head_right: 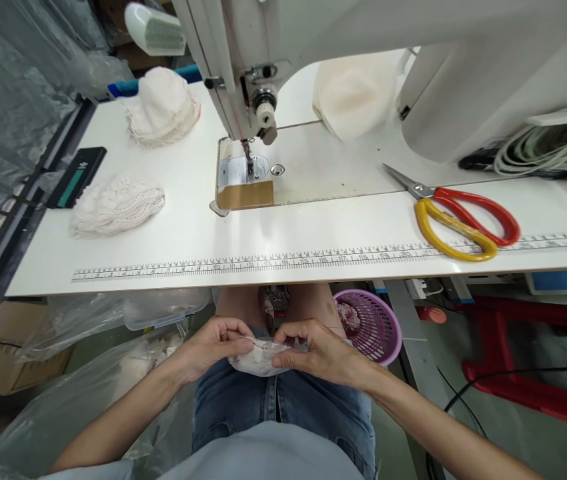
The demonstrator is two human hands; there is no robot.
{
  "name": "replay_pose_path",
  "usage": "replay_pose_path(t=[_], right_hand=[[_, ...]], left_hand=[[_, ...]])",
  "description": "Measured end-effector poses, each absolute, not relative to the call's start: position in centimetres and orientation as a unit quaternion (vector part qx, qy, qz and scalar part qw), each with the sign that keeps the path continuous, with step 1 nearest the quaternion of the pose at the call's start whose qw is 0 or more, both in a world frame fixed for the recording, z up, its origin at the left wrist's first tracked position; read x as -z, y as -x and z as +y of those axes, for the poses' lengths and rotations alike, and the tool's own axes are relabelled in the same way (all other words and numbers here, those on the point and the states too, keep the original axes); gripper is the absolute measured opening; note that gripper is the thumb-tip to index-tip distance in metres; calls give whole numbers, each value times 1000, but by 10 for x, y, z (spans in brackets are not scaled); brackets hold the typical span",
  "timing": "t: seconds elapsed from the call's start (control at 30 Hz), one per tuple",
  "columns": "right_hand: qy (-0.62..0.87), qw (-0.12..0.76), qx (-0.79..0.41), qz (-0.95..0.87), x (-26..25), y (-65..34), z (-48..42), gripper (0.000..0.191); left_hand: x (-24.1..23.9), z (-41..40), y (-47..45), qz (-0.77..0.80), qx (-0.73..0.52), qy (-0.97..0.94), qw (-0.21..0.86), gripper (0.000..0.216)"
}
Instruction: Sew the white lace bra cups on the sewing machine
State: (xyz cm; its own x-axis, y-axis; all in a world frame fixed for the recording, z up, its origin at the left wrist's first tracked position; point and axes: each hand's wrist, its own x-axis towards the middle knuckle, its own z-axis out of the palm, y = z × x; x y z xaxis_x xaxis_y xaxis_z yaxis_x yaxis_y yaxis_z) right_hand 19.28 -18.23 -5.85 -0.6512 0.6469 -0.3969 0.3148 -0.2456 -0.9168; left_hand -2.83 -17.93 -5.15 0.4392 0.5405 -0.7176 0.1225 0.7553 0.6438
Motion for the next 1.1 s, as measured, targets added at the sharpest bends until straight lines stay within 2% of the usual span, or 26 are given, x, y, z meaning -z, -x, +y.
replay_pose_path(t=[0.23,0.6,0.97,1.1], right_hand=[[407,153,-720,-542,63,-185,-184,24],[412,130,-760,-486,66,-186,-184,22],[408,120,-723,-545,61,-177,-182,29],[415,116,-706,-562,63,-181,-184,26]], left_hand=[[45,-178,21,527,-118,-336,772,40],[52,-178,24,502,-111,-298,804,41],[57,-173,24,476,-59,-360,800,51],[61,-172,18,490,-54,-372,786,46]])
